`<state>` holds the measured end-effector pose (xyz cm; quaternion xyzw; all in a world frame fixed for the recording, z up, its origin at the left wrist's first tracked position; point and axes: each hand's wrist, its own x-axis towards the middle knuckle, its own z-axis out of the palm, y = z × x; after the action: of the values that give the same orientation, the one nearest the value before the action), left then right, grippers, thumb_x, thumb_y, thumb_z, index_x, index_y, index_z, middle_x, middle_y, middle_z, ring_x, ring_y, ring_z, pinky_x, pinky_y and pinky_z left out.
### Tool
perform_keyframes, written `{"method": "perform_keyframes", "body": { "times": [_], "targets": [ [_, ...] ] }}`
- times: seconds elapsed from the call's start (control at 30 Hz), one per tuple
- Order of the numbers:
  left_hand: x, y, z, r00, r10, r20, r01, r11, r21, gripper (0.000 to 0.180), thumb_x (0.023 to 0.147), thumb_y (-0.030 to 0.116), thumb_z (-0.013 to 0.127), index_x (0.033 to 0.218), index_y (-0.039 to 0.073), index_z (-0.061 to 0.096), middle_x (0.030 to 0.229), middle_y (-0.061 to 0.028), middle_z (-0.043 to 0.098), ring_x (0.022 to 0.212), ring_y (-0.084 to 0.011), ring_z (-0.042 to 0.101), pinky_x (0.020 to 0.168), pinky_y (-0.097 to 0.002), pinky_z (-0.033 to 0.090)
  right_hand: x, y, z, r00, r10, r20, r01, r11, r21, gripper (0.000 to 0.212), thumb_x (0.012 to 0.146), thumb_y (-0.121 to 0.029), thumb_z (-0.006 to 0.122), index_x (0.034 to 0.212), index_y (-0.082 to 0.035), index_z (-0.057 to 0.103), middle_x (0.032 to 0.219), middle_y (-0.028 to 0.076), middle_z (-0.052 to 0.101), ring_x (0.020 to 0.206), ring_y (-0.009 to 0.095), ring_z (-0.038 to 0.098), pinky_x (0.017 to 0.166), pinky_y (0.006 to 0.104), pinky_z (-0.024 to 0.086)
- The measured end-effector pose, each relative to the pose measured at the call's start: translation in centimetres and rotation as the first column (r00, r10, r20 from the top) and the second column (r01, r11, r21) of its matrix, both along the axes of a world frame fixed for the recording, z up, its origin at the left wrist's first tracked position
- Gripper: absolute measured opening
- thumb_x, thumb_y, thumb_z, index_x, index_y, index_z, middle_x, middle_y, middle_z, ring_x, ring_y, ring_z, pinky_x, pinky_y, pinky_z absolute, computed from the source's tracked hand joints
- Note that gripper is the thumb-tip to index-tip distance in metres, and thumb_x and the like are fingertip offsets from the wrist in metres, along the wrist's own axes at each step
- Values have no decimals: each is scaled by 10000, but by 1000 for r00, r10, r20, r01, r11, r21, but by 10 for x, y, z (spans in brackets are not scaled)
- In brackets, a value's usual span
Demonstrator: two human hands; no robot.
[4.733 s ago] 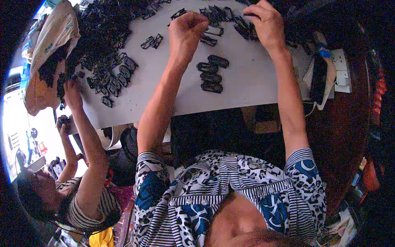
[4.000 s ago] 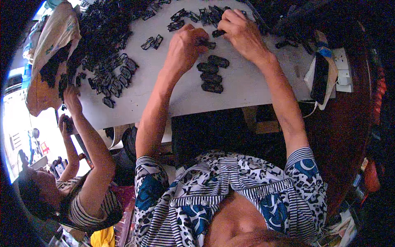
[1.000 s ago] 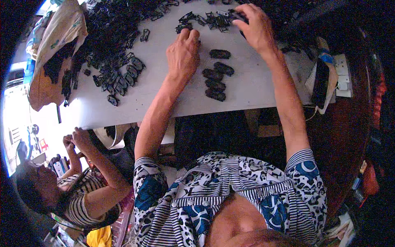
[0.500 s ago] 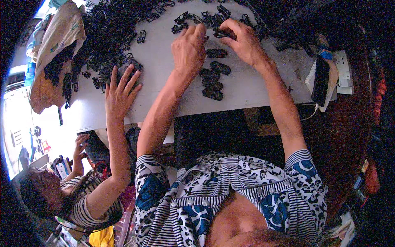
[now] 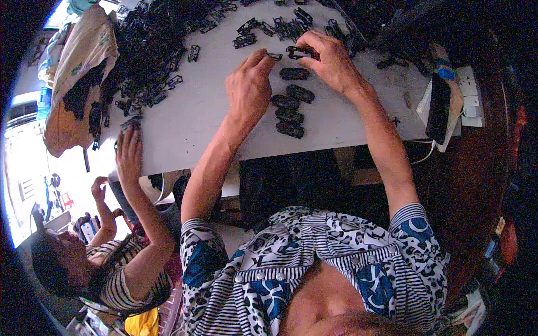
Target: The person assembles small plastic components by hand, snapping pieces together and placing the assembled units in a line on the table.
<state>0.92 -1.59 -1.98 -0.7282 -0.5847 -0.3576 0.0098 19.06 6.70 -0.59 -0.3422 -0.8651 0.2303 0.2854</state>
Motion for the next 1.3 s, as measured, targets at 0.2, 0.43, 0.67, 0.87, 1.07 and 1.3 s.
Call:
{"method": "perform_keyframes", "body": {
  "times": [0.2, 0.43, 0.67, 0.87, 1.07, 1.3],
  "targets": [
    [-5, -12, -3, 999, -18, -30, 14, 991, -135, 203, 751, -16, 557, 905, 76, 652, 1128, -82, 625, 806, -317, 657, 640, -398, 528, 2, 2, -3, 1000, 7, 5, -7, 1000, -5, 277, 719, -76, 696, 950, -19, 555, 879, 100, 580, 791, 253, 581, 713, 343, 467],
    [-17, 1, 7, 964, 73, 254, -24, 981, -192, 232, 725, 17, 658, 947, 83, 665, 1024, -115, 603, 916, -320, 595, 763, -397, 488, -2, 3, 3, 999, 36, 20, -36, 998, 43, 275, 726, -61, 692, 961, -15, 557, 885, 93, 570, 777, 241, 578, 704, 327, 471],
    [-17, 22, -10, 976, 6, 217, 36, 982, -187, 322, 633, 58, 742, 948, 90, 689, 981, -122, 585, 959, -323, 527, 834, -404, 438, -11, 8, 4, 996, 83, 18, -84, 995, 53, 269, 724, -59, 700, 964, -14, 588, 890, 96, 573, 786, 246, 588, 698, 331, 482],
    [-16, 25, -7, 973, -44, 225, 84, 982, -171, 349, 604, 67, 764, 946, 111, 714, 976, -107, 598, 958, -306, 521, 840, -396, 423, -2, 5, 10, 999, 39, 29, -42, 993, 114, 281, 706, -52, 717, 959, -16, 599, 880, 89, 575, 793, 244, 591, 697, 330, 478],
    [-11, 33, -8, 978, -44, 205, 73, 988, -137, 349, 577, 89, 793, 917, 111, 719, 957, -92, 611, 960, -298, 520, 835, -406, 412, 0, 3, 7, 999, 19, 41, -23, 995, 92, 280, 692, -46, 723, 945, -25, 606, 857, 88, 565, 801, 261, 586, 710, 332, 471],
    [-12, 42, -13, 979, -73, 189, 101, 985, -140, 354, 539, 141, 826, 875, 109, 717, 958, -77, 622, 942, -297, 541, 814, -411, 409, -4, 7, 5, 996, 75, 55, -82, 984, 158, 315, 655, -33, 739, 946, -27, 621, 894, 96, 583, 859, 281, 598, 741, 339, 482]
  ]
}}
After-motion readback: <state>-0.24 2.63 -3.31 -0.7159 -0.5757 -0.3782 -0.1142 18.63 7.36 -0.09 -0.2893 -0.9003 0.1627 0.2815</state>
